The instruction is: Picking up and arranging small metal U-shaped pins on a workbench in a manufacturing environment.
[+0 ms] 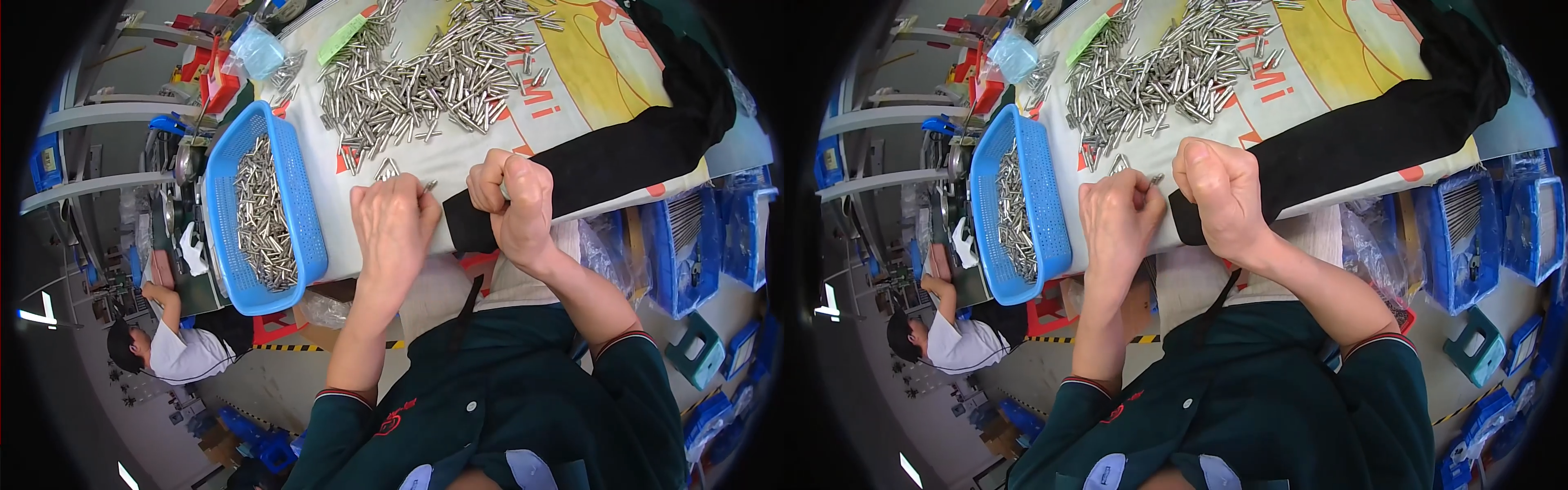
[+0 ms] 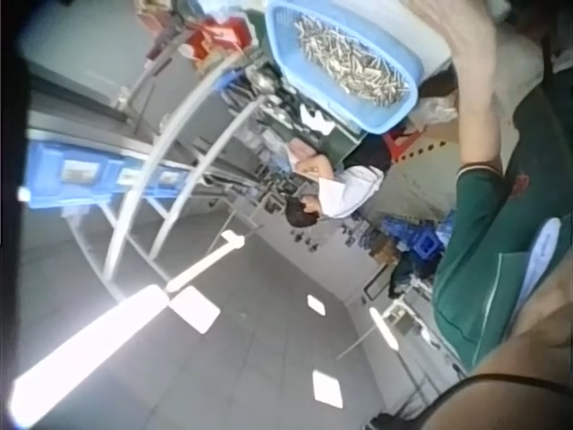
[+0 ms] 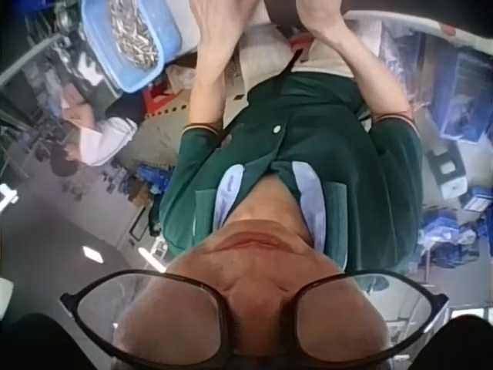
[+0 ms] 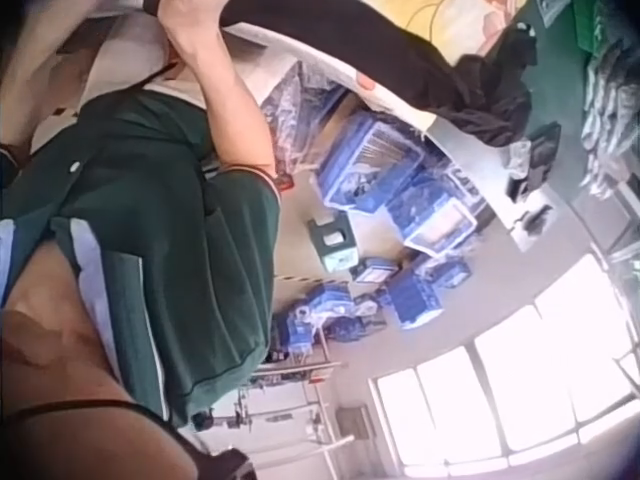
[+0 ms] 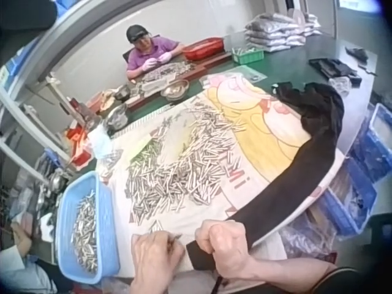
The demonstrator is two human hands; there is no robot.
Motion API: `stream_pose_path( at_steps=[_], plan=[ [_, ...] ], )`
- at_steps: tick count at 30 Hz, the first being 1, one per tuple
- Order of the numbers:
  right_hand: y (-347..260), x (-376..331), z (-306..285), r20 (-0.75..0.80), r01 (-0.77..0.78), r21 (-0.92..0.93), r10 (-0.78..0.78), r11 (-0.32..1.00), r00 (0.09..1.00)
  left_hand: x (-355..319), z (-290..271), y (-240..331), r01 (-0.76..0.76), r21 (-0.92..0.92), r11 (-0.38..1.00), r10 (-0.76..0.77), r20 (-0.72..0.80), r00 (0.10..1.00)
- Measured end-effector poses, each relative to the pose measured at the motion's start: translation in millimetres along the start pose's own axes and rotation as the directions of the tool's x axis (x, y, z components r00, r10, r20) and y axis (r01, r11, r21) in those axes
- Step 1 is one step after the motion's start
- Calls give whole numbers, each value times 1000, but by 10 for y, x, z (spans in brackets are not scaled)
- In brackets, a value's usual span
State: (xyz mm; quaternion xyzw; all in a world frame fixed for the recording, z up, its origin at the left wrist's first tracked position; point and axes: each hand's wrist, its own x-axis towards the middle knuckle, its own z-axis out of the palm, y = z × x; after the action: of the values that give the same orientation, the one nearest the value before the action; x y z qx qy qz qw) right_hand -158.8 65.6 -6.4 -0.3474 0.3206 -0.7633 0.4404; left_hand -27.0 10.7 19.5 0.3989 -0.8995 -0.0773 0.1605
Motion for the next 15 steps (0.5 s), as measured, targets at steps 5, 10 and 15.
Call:
stream_pose_path(
  at_steps=[5, 10, 15],
  plan=[
    [-10, -2, -2, 3, 7, 16, -7, 1000, 1000, 169, -97, -49, 59, 81, 995, -50, -116, 992],
    [-7, -1, 13, -2, 17, 45, -17, 999, 1000, 515, 74, -39, 69, 166, 984, -50, -112, 992],
    [22, 0, 43, -41, 43, -20, -44, 999, 998, 665, 198, -49, 175, 185, 967, -159, -95, 983]
  ],
)
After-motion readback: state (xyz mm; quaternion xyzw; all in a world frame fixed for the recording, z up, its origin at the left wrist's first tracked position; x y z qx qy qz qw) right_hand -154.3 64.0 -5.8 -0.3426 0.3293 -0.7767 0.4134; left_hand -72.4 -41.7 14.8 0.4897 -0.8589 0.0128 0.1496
